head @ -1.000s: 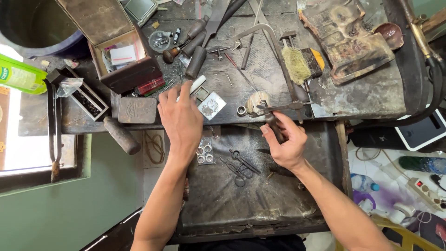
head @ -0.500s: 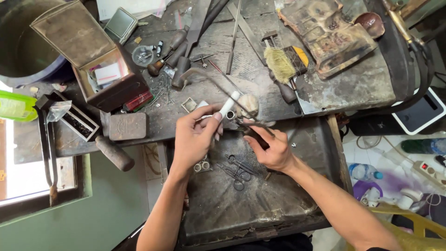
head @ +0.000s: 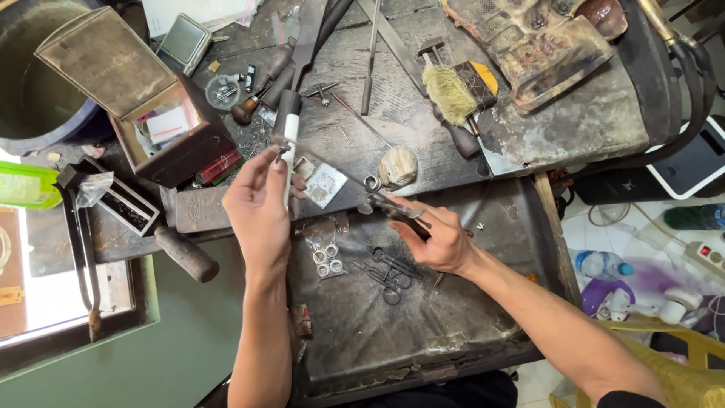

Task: The person holds a small metal ring on a bench pin and uses a metal file to smooth its surface. The person repeatedly files the ring, occasionally lifting it to inspect the progress, and continues filing until the end of the clip.

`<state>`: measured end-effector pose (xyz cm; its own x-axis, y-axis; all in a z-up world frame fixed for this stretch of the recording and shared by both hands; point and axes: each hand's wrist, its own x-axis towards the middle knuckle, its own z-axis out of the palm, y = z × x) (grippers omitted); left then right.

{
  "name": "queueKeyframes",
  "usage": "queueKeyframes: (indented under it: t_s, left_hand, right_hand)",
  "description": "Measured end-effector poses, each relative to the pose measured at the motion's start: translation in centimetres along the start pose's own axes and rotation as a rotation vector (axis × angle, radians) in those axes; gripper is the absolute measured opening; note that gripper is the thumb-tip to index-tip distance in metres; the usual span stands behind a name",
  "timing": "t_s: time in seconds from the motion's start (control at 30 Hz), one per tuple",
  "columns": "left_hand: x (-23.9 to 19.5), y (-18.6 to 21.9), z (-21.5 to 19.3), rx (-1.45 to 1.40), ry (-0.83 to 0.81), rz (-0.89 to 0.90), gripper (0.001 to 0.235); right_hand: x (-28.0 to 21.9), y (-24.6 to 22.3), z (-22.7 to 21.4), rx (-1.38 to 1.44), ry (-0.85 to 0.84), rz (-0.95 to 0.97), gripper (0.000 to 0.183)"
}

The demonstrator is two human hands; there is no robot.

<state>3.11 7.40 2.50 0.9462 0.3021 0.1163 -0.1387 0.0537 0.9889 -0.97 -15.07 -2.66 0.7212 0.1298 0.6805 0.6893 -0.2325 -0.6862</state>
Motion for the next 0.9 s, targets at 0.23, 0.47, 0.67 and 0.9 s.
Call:
queueKeyframes:
  t_s: [0.23, 0.47, 0.67, 0.9]
  left_hand:
    - [-0.3, -1.9, -1.3, 0.972, 0.009, 0.391, 0.026]
    - [-1.6, -2.3, 2.1, 0.641, -0.39, 0.553, 0.031]
    - [-2.1, -3.3, 3.7, 0.573, -0.532, 0.489, 0.016]
    - [-1.9, -2.7, 4.2, 0.344, -0.436, 0.295, 0.007]
  right_hand:
    - [-0.1, 0.3, -0.5, -0.104, 0.105, -0.032, 0.025]
    - [-1.1, 1.3, -1.0, -0.157, 0.153, 0.03, 0.024]
    - [-1.7, 2.0, -1.5, -0.135, 0.205, 0.097, 0.024]
    - [-2.1, 2.7, -1.5, -0.12, 0.268, 0.158, 0.026]
